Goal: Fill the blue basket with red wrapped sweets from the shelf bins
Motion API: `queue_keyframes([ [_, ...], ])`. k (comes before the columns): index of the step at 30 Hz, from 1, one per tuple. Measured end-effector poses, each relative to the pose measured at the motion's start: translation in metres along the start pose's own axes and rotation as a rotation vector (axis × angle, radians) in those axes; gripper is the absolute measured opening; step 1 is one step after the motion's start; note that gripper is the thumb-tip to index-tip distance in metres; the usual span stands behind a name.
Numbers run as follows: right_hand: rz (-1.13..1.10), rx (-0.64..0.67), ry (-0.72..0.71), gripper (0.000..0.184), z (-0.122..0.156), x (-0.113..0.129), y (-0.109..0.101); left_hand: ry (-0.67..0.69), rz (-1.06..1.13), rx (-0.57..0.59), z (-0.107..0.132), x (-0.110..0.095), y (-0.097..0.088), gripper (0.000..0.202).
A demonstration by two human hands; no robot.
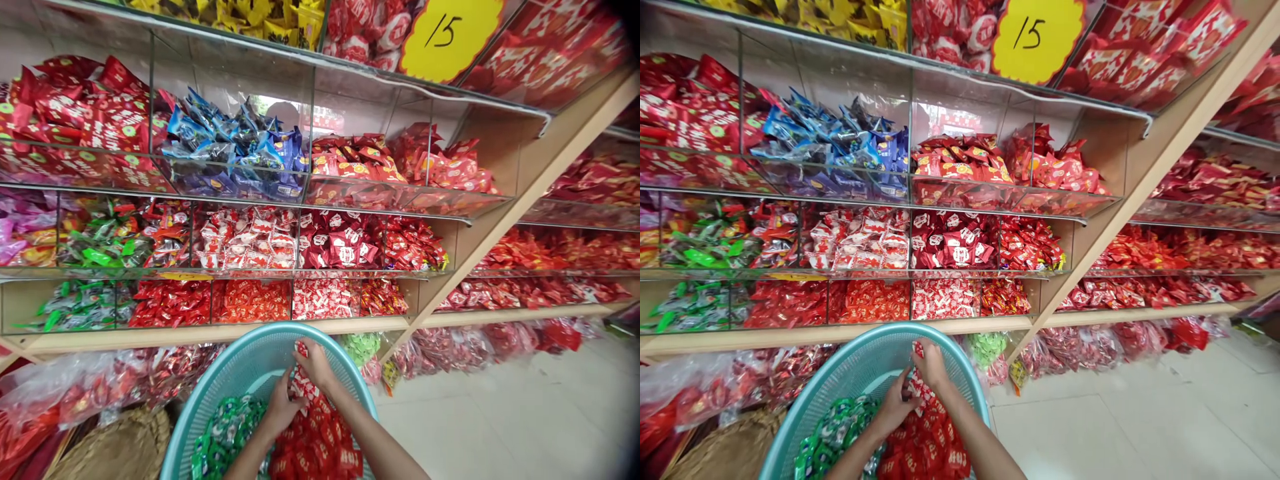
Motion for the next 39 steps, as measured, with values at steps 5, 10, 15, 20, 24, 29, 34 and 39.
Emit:
queue_keyframes([
  [5,0.038,0.030,0.028,0.027,0.006,0.002,-0.012,0.020,0.056,-0.007,-0.004,0.006,0.002,0.069],
  [10,0.277,0.131,0.055,0.023,0.027,-0.008,-0.035,0.034,0.048,0.012,-0.004,0.008,0.002,0.070],
  [15,0.590,0.241,0.172,0.026,0.048,-0.025,-0.032,0.030,0.008,0.028,-0.004,0.008,0.003,0.073],
  [20,0.690,0.223,0.238,0.028,0.051,-0.023,-0.023,0.021,0.012,0.017,-0.004,0.010,0.002,0.068],
  [24,0.716,0.190,0.264,0.029,0.049,-0.022,-0.023,0.020,0.019,0.018,-0.003,0.007,0.001,0.067],
  [29,0.716,0.152,0.256,0.028,0.046,-0.020,-0.030,0.025,0.020,0.024,-0.001,0.002,0.002,0.066],
  [34,0.637,0.075,0.220,0.021,0.040,-0.017,-0.035,0.034,0.003,0.023,-0.001,0.001,0.003,0.066],
  [39,0.486,0.005,0.180,0.015,0.032,-0.018,-0.036,0.043,-0.015,0.017,-0.001,0.000,0.000,0.064],
])
Point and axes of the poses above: each hand's wrist, its own z-axis away from the middle knuckle, its own y-axis out of the palm, x = y × z, the point moved 7 cm from there along -z, towards the middle knuckle, and after that the axes turned 3 degrees about -z, right-handed, at the moved point
